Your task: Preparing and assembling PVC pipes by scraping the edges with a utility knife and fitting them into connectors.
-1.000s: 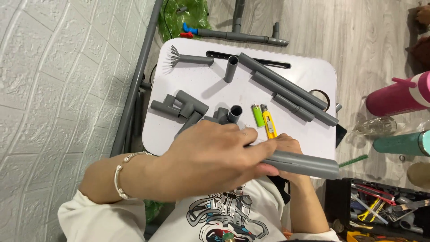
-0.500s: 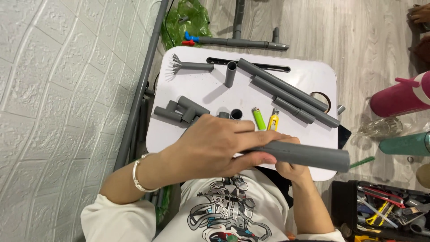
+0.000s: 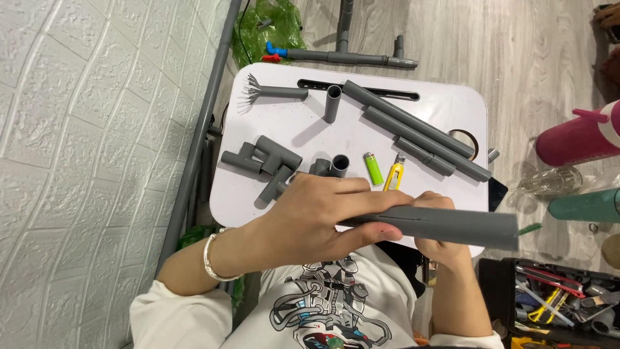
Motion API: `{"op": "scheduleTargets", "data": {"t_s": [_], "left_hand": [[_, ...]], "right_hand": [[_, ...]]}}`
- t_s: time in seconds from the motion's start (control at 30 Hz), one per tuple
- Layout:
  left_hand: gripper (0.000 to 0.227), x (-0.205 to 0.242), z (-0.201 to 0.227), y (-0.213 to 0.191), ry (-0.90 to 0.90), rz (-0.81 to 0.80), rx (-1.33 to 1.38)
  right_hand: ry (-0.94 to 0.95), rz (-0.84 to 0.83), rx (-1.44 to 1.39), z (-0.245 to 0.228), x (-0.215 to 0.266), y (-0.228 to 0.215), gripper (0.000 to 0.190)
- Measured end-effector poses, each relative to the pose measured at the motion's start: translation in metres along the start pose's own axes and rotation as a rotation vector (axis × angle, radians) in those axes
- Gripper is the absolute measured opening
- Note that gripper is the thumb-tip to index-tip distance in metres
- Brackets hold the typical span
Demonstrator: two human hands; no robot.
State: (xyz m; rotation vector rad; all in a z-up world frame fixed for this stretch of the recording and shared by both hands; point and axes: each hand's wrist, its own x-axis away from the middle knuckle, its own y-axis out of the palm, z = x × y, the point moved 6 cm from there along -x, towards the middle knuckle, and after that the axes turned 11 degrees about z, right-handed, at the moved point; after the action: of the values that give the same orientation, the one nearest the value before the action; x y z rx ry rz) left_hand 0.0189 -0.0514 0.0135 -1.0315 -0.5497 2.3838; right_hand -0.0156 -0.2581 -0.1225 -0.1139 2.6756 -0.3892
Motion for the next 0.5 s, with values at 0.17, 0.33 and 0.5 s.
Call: {"op": "scheduleTargets", "data": {"t_s": [0.17,0.33,0.5], "left_hand": [[0.042,0.01,-0.015,0.001,-0.011,0.038,0.024],[0.045,0.027,-0.04,0.013,0.033,0.149,0.125],[0.05,0.044,-0.067,0.024,-0.181,0.237,0.218]], "right_hand": [[0.047,0.056,0.251,0.001,0.028,-0.011,0.019],[0.253,-0.056,0.285,-0.059,-0.005,0.011,0.037],[0.315,-0.106,0.292,-0.056,-0.007,0.015,0.029]]}}
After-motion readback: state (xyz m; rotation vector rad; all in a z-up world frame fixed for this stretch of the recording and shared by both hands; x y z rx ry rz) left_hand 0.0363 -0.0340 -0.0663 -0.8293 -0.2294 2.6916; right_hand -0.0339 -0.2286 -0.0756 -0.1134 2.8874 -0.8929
